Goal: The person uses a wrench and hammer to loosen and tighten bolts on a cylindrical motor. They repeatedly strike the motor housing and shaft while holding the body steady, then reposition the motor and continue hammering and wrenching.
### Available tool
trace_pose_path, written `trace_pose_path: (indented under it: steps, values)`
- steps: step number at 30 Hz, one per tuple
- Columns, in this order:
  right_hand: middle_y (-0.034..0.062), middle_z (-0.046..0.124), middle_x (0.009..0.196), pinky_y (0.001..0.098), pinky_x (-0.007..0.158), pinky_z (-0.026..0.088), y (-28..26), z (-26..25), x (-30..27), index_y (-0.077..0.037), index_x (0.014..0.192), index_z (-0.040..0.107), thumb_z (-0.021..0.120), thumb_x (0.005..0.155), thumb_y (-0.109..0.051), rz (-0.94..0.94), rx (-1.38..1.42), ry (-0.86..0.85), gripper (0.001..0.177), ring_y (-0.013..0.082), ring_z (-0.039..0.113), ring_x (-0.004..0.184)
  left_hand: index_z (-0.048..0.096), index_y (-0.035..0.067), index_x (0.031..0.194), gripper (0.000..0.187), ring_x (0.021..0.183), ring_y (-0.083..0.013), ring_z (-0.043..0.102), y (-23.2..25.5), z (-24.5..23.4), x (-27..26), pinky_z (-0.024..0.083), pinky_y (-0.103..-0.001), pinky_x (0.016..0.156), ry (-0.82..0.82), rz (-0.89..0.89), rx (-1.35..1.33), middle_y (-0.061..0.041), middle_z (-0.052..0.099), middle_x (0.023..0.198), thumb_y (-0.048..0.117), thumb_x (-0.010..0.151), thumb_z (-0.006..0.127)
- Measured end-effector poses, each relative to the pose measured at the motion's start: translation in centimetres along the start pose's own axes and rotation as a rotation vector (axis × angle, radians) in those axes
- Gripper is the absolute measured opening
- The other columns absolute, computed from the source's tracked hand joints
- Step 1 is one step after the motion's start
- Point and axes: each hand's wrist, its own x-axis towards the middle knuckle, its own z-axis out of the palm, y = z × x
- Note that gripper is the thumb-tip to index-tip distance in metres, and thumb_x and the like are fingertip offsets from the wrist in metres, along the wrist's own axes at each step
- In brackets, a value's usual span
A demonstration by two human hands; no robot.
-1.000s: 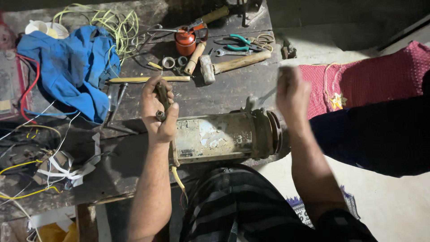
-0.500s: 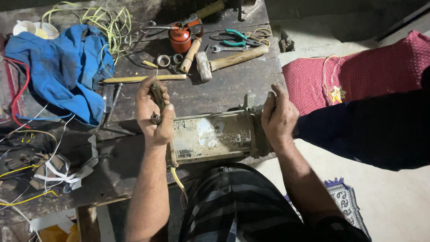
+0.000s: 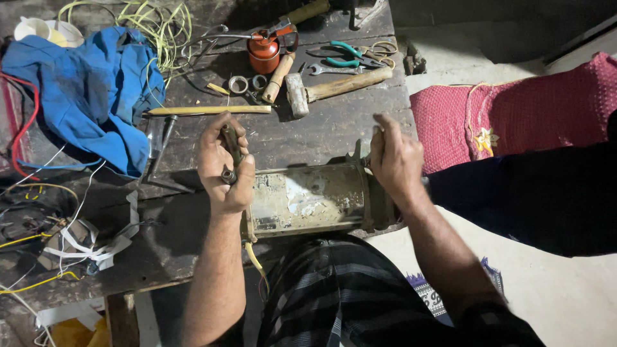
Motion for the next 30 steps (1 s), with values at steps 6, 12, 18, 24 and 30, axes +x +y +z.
trace_pose_path:
  steps: [6, 12, 18, 24, 30]
  values:
    - [0.0202, 0.068, 0.067, 0.0474, 0.055, 0.050, 3.9, 3.6, 2.6, -0.008, 0.129, 0.065, 0.060, 0.102, -0.008, 0.314, 0.004, -0.288, 0.027, 0.0353, 0.066, 0.058, 0.047, 0.007, 0.152, 0.068, 0.099, -0.0101, 0.050, -0.4, -0.1, -0.7, 0.044, -0.022, 0.089, 0.032, -0.022, -0.020, -0.005, 0.053, 0.117, -0.009, 0.085, 0.049]
    - [0.0227, 0.075, 0.103, 0.0503, 0.082, 0.056, 8.2, 7.5, 4.4, -0.009, 0.111, 0.076, 0.061, 0.092, -0.005, 0.217, 0.142, -0.436, 0.025, 0.0371, 0.071, 0.092, 0.046, 0.006, 0.151, 0.066, 0.097, -0.0102, 0.048, -0.3, -0.1, -0.3, 0.044, -0.022, 0.089, 0.051, -0.044, -0.051, -0.005, 0.051, 0.114, -0.011, 0.087, 0.049]
    - [0.0146, 0.076, 0.096, 0.0392, 0.063, 0.056, 8.3, 2.1, 4.0, -0.012, 0.122, 0.072, 0.053, 0.103, -0.004, 0.570, 0.126, -0.027, 0.027, 0.0222, 0.071, 0.076, 0.043, 0.006, 0.152, 0.066, 0.098, -0.0101, 0.046, -0.3, -0.2, 0.2, 0.043, -0.023, 0.093, 0.016, -0.027, -0.055, -0.003, 0.048, 0.111, -0.009, 0.087, 0.047]
    - [0.0130, 0.076, 0.094, 0.0380, 0.061, 0.057, 1.8, -0.1, -0.1, -0.004, 0.121, 0.067, 0.057, 0.110, -0.003, 0.142, -0.001, 0.164, 0.015, 0.0240, 0.072, 0.070, 0.042, 0.005, 0.151, 0.066, 0.098, -0.0106, 0.046, -0.3, 0.1, 0.2, 0.044, -0.024, 0.092, -0.004, -0.059, -0.020, -0.005, 0.050, 0.120, -0.005, 0.086, 0.053]
    - [0.0173, 0.075, 0.100, 0.0395, 0.071, 0.059, 0.1, -0.6, -0.3, -0.001, 0.122, 0.065, 0.058, 0.106, -0.002, 0.040, 0.016, 0.106, 0.018, 0.0304, 0.075, 0.081, 0.042, 0.005, 0.152, 0.067, 0.100, -0.0108, 0.046, -0.3, 0.0, 0.5, 0.044, -0.025, 0.097, -0.014, -0.059, -0.045, -0.004, 0.049, 0.117, -0.003, 0.086, 0.052]
